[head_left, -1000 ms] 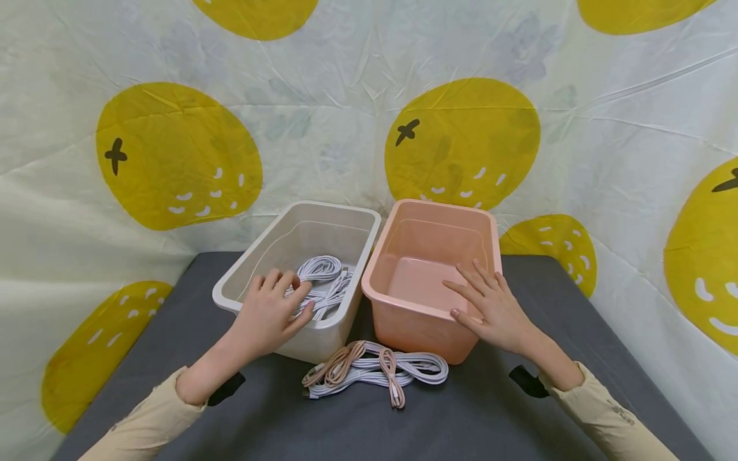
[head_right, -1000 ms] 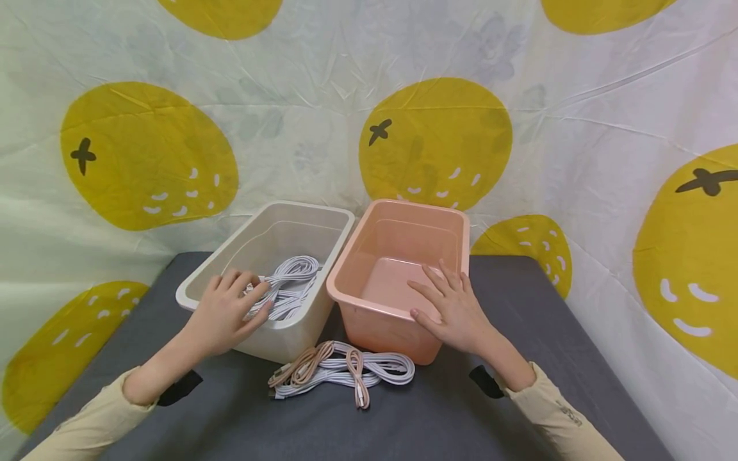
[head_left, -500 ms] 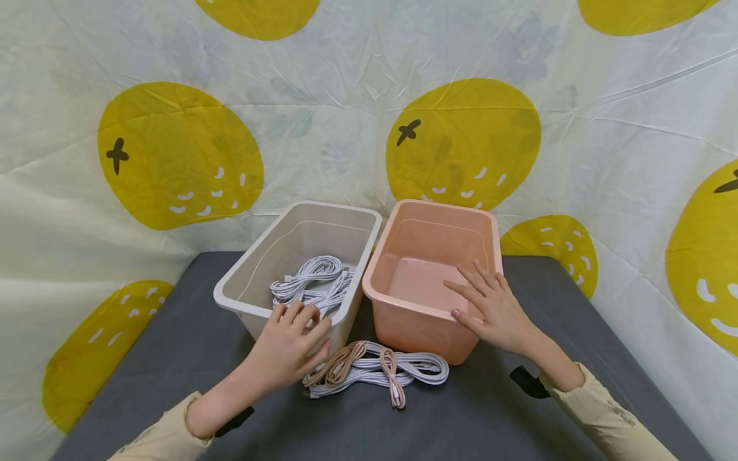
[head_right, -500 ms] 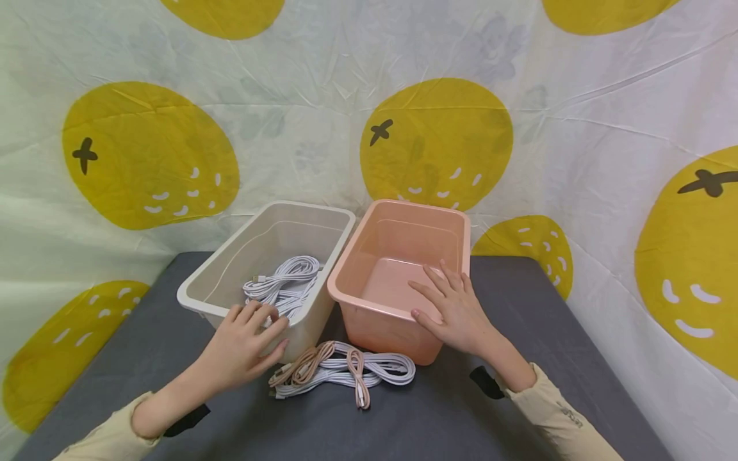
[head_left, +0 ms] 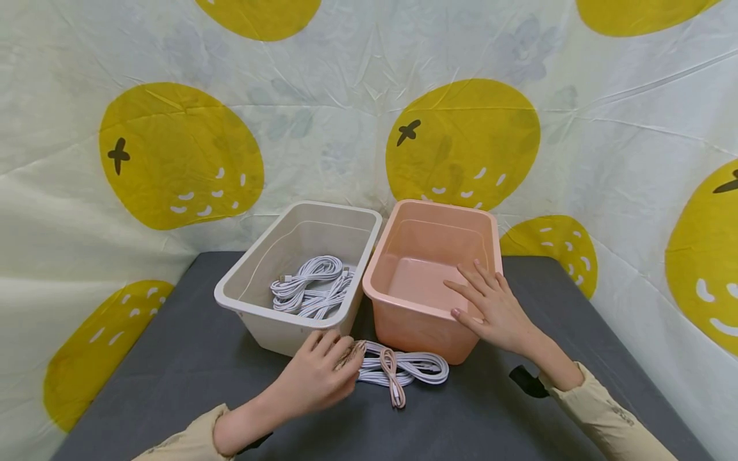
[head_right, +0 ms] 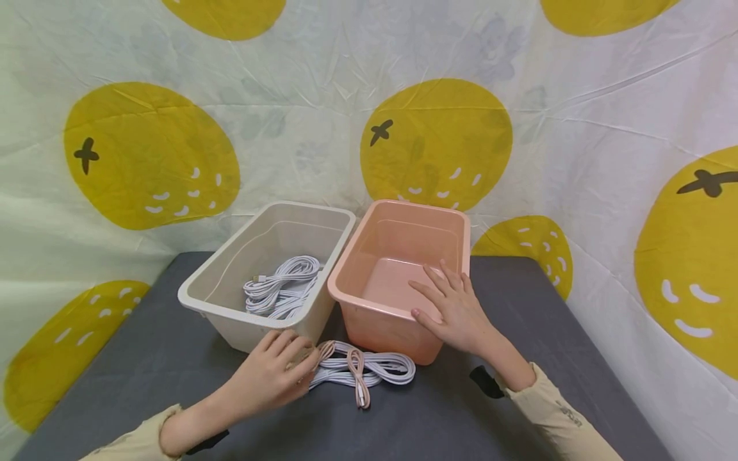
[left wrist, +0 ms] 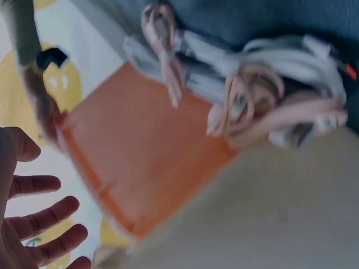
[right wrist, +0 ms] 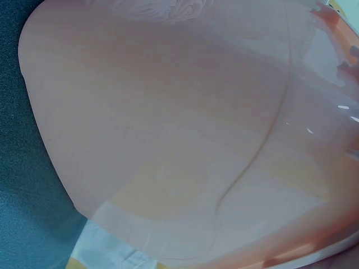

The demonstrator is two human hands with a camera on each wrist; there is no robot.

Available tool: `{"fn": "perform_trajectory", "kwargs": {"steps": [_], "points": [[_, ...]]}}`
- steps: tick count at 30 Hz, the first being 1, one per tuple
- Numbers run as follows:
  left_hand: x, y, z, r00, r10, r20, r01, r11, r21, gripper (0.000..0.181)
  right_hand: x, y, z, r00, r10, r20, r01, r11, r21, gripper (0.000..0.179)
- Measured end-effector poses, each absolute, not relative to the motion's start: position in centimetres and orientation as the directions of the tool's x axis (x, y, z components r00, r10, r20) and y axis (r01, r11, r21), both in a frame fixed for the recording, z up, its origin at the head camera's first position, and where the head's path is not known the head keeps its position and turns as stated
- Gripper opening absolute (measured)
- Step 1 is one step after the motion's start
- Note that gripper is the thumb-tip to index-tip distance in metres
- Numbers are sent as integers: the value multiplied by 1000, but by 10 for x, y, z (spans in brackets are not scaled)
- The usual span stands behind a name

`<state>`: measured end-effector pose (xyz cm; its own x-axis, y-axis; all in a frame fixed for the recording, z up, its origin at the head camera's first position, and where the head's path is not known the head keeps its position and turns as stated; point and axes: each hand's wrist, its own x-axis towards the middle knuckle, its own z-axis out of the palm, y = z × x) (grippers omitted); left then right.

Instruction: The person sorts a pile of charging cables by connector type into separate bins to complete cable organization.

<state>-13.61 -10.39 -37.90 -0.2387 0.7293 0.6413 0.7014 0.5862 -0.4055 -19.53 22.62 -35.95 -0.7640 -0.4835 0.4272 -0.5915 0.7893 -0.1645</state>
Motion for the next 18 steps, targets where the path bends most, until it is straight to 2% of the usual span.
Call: {"fn": "perform_trajectory", "kwargs": {"steps": [5,18], "points": [[-137,-94,-395,-240,788,567,705,543,-455,28,-195,226,-360,-767,-483,422,-590,790,-168,50],[-161,-77,-433,-333,839,430,697,526,-487,40,-195,225,-359,-774,-483,410,-584,794,-167,50]]}}
